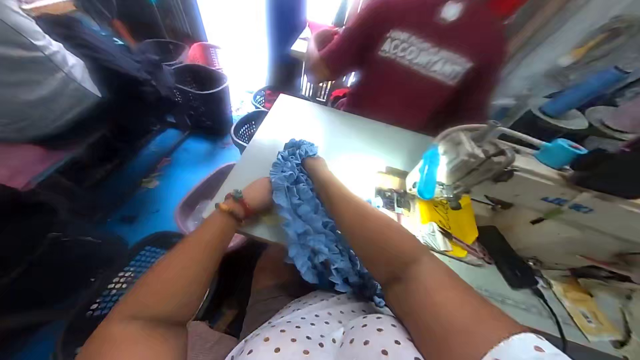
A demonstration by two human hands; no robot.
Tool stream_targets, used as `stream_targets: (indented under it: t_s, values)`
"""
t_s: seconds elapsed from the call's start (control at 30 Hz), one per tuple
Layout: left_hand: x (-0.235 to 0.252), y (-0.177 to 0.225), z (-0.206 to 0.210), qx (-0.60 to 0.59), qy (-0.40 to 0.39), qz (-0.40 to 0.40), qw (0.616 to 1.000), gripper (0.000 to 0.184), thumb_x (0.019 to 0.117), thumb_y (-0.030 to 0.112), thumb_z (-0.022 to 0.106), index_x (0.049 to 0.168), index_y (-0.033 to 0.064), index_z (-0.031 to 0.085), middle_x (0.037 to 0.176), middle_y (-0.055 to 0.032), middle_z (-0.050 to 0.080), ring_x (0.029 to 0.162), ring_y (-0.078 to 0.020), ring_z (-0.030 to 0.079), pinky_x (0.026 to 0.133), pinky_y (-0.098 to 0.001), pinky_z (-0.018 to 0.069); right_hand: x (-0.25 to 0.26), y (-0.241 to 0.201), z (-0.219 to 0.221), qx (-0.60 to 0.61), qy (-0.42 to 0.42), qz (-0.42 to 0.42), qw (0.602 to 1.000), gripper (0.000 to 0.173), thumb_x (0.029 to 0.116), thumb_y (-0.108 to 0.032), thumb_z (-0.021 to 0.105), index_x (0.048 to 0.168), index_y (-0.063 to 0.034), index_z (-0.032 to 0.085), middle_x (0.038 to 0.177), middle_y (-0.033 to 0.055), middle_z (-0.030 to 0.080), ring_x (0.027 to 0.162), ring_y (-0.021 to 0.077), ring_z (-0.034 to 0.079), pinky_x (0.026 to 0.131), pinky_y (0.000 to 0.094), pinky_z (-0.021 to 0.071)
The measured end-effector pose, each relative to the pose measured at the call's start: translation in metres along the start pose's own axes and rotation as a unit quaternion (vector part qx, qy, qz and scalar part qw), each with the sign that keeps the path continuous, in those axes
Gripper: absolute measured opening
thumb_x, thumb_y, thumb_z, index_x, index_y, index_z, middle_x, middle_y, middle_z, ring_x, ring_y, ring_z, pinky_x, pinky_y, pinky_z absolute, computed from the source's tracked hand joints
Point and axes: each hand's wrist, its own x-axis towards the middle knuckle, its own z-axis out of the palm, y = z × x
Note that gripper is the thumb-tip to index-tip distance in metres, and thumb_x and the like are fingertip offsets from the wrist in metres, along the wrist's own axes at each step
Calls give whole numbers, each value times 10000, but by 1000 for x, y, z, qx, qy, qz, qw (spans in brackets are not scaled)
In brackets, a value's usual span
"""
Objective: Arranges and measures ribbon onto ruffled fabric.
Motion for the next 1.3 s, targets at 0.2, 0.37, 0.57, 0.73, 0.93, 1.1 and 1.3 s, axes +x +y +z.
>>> stream_targets:
  t_s: [0.2,0.37,0.57,0.73,0.93,1.1,1.3]
  values:
    - [-35,-15,-13,67,-7,-96,993,267,923,205,723,1097,3,706,991,-223,712,995,-430,677,869,-667,489,21,-7,18,-85,46,-59,994,399,960,-260,685,1223,39,655,1224,273,661,1192,423,611,984,654,467]
    - [-81,-7,-43,142,65,30,987,171,966,256,698,962,95,757,844,-99,716,901,-318,687,947,-613,471,26,-8,20,-111,60,-25,992,473,934,-311,702,1273,9,626,1218,260,667,1174,435,622,942,668,488]
    - [-87,53,-52,191,128,171,958,226,998,272,612,877,106,708,763,-47,652,735,-248,674,649,-477,551,21,-21,25,-137,77,39,987,694,907,-351,711,1466,-45,438,1298,263,623,1219,439,601,954,642,495]
    - [-6,47,1,38,179,282,942,241,980,266,648,867,65,719,1290,-163,643,1275,-349,571,1069,-519,466,44,-9,17,-78,-14,-14,997,703,866,-280,770,1416,36,465,1244,270,630,1149,396,627,940,592,522]
    - [30,39,42,70,225,289,928,272,1048,211,547,1014,-12,698,1347,-188,644,1295,-359,594,1110,-519,447,15,-11,-55,27,-177,-90,980,467,1018,-235,609,1434,-58,490,1248,130,636,1085,193,643,920,412,557]
    - [30,28,38,94,179,195,960,336,1079,240,487,1197,-19,664,1217,-203,691,1149,-374,672,1005,-544,511,-13,29,-109,-219,55,-171,959,376,1029,-221,574,1325,3,637,1300,228,653,1185,360,646,998,546,516]
    - [30,31,43,111,190,185,958,321,1077,212,485,1171,-33,669,1234,-203,693,1124,-385,686,982,-558,520,-82,90,-106,-351,-42,-211,911,241,1030,-173,592,1177,-29,716,1057,181,696,974,339,682,873,564,545]
